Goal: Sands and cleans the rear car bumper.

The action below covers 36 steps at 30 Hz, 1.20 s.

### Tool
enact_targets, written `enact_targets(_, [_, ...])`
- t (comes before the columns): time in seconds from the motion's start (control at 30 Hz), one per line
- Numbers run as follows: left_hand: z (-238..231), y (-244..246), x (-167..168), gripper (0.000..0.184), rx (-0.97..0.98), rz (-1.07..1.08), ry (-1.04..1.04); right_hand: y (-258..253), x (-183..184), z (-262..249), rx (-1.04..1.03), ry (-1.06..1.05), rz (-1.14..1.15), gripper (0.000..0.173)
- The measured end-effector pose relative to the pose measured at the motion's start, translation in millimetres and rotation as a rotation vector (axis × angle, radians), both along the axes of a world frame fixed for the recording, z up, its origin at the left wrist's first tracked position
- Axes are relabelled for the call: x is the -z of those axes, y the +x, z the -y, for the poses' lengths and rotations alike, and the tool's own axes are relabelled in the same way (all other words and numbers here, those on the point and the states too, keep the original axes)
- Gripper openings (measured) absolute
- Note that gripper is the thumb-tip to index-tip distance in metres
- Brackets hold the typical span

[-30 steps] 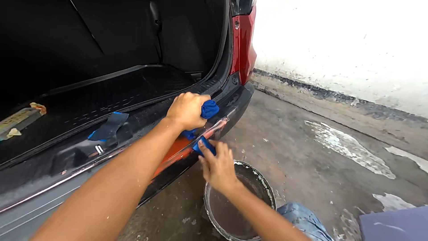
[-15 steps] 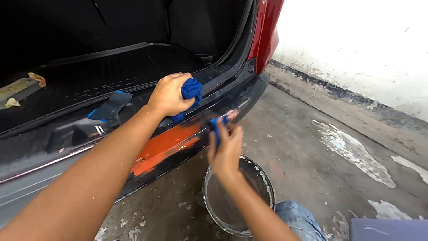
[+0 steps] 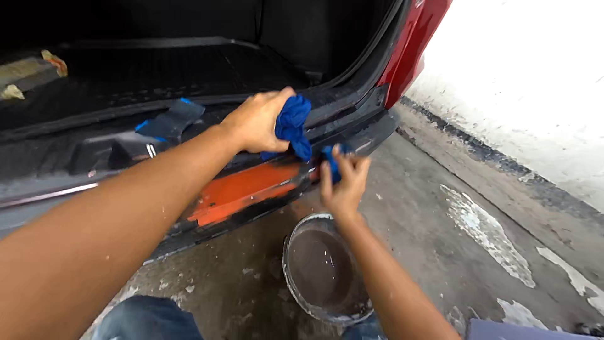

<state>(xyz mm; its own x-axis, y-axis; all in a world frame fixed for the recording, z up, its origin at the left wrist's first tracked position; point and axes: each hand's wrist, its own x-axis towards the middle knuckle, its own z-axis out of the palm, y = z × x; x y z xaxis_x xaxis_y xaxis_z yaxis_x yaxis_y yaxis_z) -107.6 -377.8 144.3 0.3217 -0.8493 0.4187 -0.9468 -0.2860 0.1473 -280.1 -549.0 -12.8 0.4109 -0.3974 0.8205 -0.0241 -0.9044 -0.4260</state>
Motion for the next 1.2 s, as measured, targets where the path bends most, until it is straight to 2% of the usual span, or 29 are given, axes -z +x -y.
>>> enact_targets(0.07, [1.9,-2.3,5.3,0.073,-0.007,-0.033,-0.037,12.6,-7.3,2.3,0.085,0.07,0.043,0.042])
enact_targets(0.13, [2.4,-3.5,6.8,0.073,-0.015,-0.063,-0.072,-10.4,2.4,-26.4,0.002,0.067,-0.004,0.045])
enact_targets(0.2, [3.4,0.2,2.9,0.072,-0.012,-0.088,-0.11,-24.6,17.5,-39.3,-0.105,-0.02,-0.012,0.045])
enact_targets(0.27, [1.9,3.0,1.4,0.073,0.001,-0.126,-0.141,-12.6,11.3,-22.8,-0.135,-0.119,0.023,0.04])
enact_targets(0.37, [2.0,0.2,7.5,0.08,0.018,-0.143,-0.137,11.4,-6.7,-13.1,-0.054,-0.08,0.104,0.04])
enact_targets(0.5, [1.9,-0.6,6.0,0.079,0.031,-0.153,-0.19,-27.9,16.3,-33.6,-0.145,-0.094,-0.016,0.044])
enact_targets(0.6, [0.4,5.1,4.4,0.081,0.044,-0.184,-0.203,0.3,-3.2,-2.2,-0.146,-0.194,0.046,0.038])
enact_targets(0.7, [2.2,0.6,10.9,0.086,0.037,-0.205,-0.191,17.6,-20.6,-0.5,-0.043,-0.095,0.123,0.04])
enact_targets(0.77, [-0.4,-1.4,8.0,0.092,0.04,-0.205,-0.207,-14.1,-4.8,-33.7,-0.102,-0.046,0.032,0.041])
enact_targets(0.8, [0.4,1.1,5.7,0.089,0.053,-0.188,-0.218,-26.4,8.9,-42.9,-0.138,-0.046,0.006,0.043])
enact_targets(0.87, [0.5,5.5,3.8,0.08,0.066,-0.178,-0.214,-25.9,19.0,-28.1,-0.164,-0.1,0.0,0.042])
enact_targets(0.93, [0.3,3.5,5.9,0.08,0.071,-0.182,-0.185,-2.9,3.4,3.4,-0.095,-0.077,0.054,0.039])
enact_targets(1.0, [1.4,0.6,8.4,0.078,0.061,-0.156,-0.171,16.5,-10.9,17.7,0.021,0.038,0.118,0.041])
enact_targets(1.07, [0.6,-1.9,9.8,0.074,0.052,-0.131,-0.179,2.0,-8.4,-8.3,0.024,0.108,0.078,0.043])
enact_targets(1.13, [2.1,1.8,8.1,0.065,0.052,-0.098,-0.183,-23.6,11.9,-40.5,-0.084,0.077,0.011,0.043])
enact_targets(1.2, [2.8,4.3,9.1,0.058,0.041,-0.088,-0.174,-22.8,23.0,-29.0,-0.143,0.014,0.015,0.043])
